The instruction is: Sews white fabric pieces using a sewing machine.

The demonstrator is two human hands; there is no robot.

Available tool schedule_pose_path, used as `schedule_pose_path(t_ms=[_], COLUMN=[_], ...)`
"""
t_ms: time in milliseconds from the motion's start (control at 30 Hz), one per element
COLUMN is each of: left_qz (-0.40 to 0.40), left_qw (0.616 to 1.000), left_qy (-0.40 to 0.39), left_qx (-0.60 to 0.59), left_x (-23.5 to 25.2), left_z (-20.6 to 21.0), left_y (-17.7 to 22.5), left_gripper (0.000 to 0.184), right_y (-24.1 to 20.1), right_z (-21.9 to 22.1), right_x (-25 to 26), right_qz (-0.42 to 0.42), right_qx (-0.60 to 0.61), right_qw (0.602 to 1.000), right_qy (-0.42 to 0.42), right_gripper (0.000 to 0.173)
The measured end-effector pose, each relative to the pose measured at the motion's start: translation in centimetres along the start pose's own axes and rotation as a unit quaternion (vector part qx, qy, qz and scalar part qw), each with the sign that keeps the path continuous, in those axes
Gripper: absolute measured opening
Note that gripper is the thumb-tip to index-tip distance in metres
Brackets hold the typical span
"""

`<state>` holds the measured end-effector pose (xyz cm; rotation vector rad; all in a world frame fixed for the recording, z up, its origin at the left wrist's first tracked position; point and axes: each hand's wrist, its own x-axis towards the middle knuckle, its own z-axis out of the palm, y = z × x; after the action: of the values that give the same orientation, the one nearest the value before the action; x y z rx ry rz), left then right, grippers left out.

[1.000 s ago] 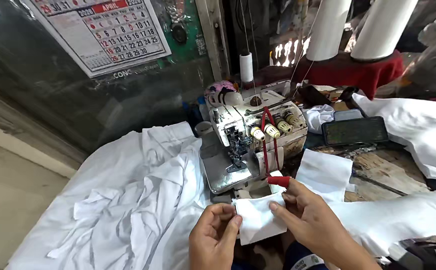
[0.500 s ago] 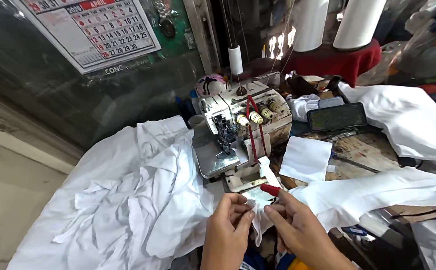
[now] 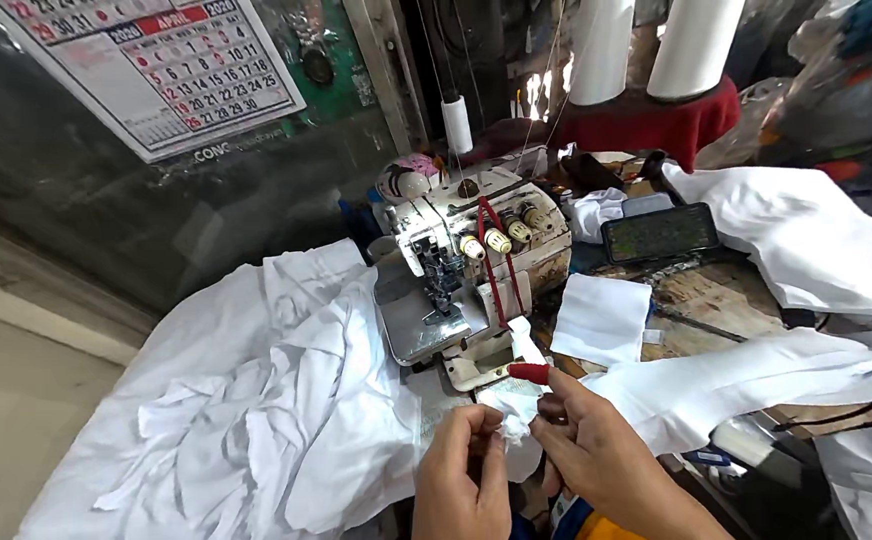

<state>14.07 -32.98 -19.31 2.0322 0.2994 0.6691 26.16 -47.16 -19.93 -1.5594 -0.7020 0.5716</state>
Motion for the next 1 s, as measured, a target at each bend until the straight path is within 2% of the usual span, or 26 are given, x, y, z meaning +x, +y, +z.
schedule_pose_path(t_ms=[167,267,333,433,500,567,600,633,700,767,800,867,933,1000], left_qz=[0.001,0.017,0.008,-0.081,-0.189,-0.239,-0.232,-0.209,-0.147,-0.091,-0.067,-0.025,0.020,0.065], left_qw=[0.994,0.989,0.991,0.988,0.932,0.885,0.891,0.914,0.966,0.990,0.995,0.998,0.998,0.996], left_qy=[0.069,0.127,0.129,0.059,-0.007,-0.052,-0.064,-0.060,-0.016,0.023,0.033,0.042,0.054,0.060], left_qx=[0.087,0.077,0.040,-0.119,-0.308,-0.397,-0.386,-0.343,-0.211,-0.101,-0.065,-0.031,-0.006,-0.007], left_x=[-1.8,-1.7,-1.5,-1.5,-1.5,-1.3,-1.0,-0.7,0.1,0.6,0.8,0.7,0.2,-0.7], left_z=[3.5,4.8,4.4,3.5,2.5,1.7,1.6,1.6,1.5,0.8,0.4,0.0,0.4,1.3], left_y=[-0.4,-1.6,-1.5,-0.4,0.4,1.1,1.2,1.1,0.5,0.6,0.7,0.8,0.7,0.7], left_gripper=[0.037,0.022,0.017,0.018,0.026,0.032,0.034,0.035,0.032,0.029,0.027,0.025,0.024,0.022], right_y=[-0.2,-0.2,-0.2,0.4,0.7,0.5,0.6,0.6,0.8,1.1,0.8,-0.4,-1.5,-1.4], right_z=[0.7,1.3,1.3,1.4,2.0,1.7,1.4,1.3,1.3,0.9,0.7,0.6,1.0,1.3], right_x=[-0.7,-1.0,-1.3,-1.4,-1.3,-1.0,-0.6,0.0,1.0,0.9,0.2,-1.9,-3.8,-4.4], right_qz=[-0.014,-0.010,0.003,0.030,0.078,0.126,0.134,0.140,0.126,0.045,0.000,-0.044,-0.023,0.002], right_qx=[0.014,0.037,0.085,0.217,0.280,0.277,0.266,0.257,0.207,0.127,0.120,0.148,0.162,0.181], right_qw=[0.998,0.996,0.992,0.972,0.950,0.950,0.955,0.956,0.970,0.989,0.989,0.985,0.984,0.980], right_qy=[0.054,0.086,0.098,0.088,0.111,0.073,0.019,-0.018,0.004,0.069,0.092,0.081,0.069,0.084], right_gripper=[0.051,0.050,0.048,0.038,0.032,0.031,0.032,0.032,0.033,0.039,0.038,0.031,0.028,0.033])
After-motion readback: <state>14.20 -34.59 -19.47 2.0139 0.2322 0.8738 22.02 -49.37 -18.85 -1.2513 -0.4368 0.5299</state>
